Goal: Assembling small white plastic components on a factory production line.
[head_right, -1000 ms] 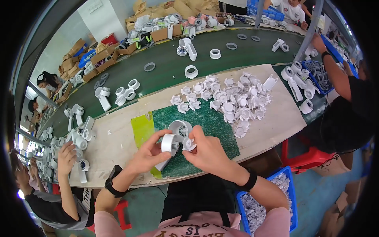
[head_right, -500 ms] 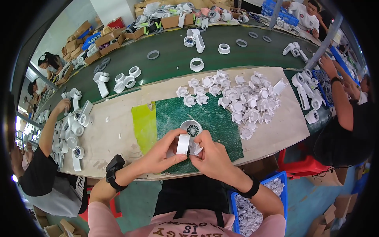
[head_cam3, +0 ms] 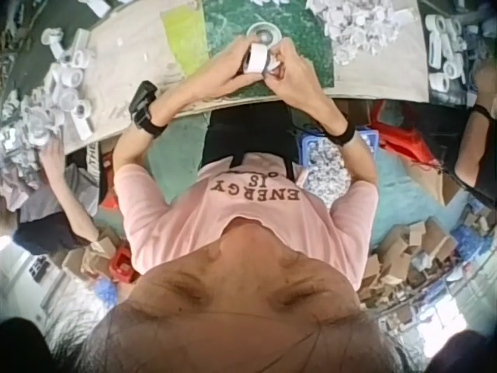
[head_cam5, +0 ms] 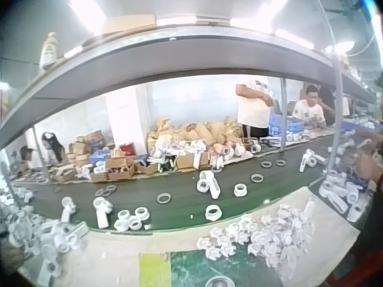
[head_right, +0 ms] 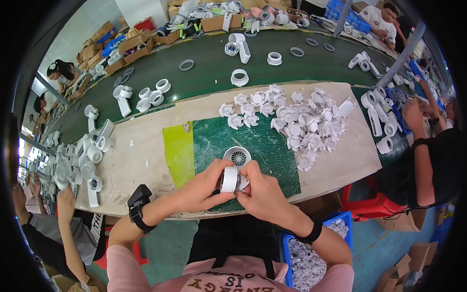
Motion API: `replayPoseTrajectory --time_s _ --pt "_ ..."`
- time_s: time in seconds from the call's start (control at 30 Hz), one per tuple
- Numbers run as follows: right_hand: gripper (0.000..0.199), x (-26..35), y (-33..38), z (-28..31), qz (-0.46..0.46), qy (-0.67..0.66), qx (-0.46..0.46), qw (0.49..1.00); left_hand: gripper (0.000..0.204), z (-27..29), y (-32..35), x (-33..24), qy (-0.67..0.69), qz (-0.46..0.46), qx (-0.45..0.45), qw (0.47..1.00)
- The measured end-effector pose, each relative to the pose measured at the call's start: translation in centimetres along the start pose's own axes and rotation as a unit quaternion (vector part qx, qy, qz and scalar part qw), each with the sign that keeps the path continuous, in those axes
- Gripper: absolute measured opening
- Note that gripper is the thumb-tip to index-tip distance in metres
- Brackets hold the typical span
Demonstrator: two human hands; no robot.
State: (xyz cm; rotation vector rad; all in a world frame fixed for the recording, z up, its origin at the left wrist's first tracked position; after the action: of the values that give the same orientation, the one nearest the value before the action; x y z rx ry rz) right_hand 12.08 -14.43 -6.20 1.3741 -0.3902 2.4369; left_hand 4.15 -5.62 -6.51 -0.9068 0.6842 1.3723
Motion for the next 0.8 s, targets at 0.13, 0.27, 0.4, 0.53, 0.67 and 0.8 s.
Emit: replayPoseTrajectory --time_s 0.13,0.27,0.4,0.53,0.67,0.8 --pt "0.036 0.6 0.1 -0.2 0.05 0.029 0.006 0.998 0.063 -0.9 -0.2 -0.3 -0.07 -0.03 0.031 0.997" --pt "0.035 0.2 0.2 -0.4 0.033 0.013 0.021 0.999 0.068 -1.4 -0.2 -0.6 -0.115 -0.061 0.018 0.991" --pt "0.033 -0.2 0.1 -0.6 -0.024 -0.044 0.031 0.998 0.068 -1.4 -0.1 -0.8 -0.102 -0.059 0.019 0.993" --pt "0.032 -0.8 -0.5 -1.0 -0.052 -0.091 0.026 0.994 0.068 -1.3 0.1 -0.4 -0.089 -0.038 0.001 0.995" --pt "0.04 -1.0 -1.8 -0.7 -0.041 -0.093 0.032 0.994 0.065 -0.3 -0.5 0.5 -0.062 0.006 -0.004 0.998" --pt "0.059 2.3 -2.5 1.9 -0.058 -0.069 0.073 0.993 0.06 5.3 -1.3 -0.6 -0.106 -0.025 -0.057 0.992"
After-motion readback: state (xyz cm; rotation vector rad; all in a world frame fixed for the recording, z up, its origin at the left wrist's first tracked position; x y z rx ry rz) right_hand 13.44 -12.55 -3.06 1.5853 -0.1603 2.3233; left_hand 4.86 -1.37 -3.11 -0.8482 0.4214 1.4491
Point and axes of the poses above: each hand's wrist, its own y-axis away from the middle knuckle, its own z-axis out of the back of the hand, x = y × z, the point moved 8 cm from there along -y, towards the middle knuckle, and after that the axes turned 1 degree about z, right-handed, at the moved point
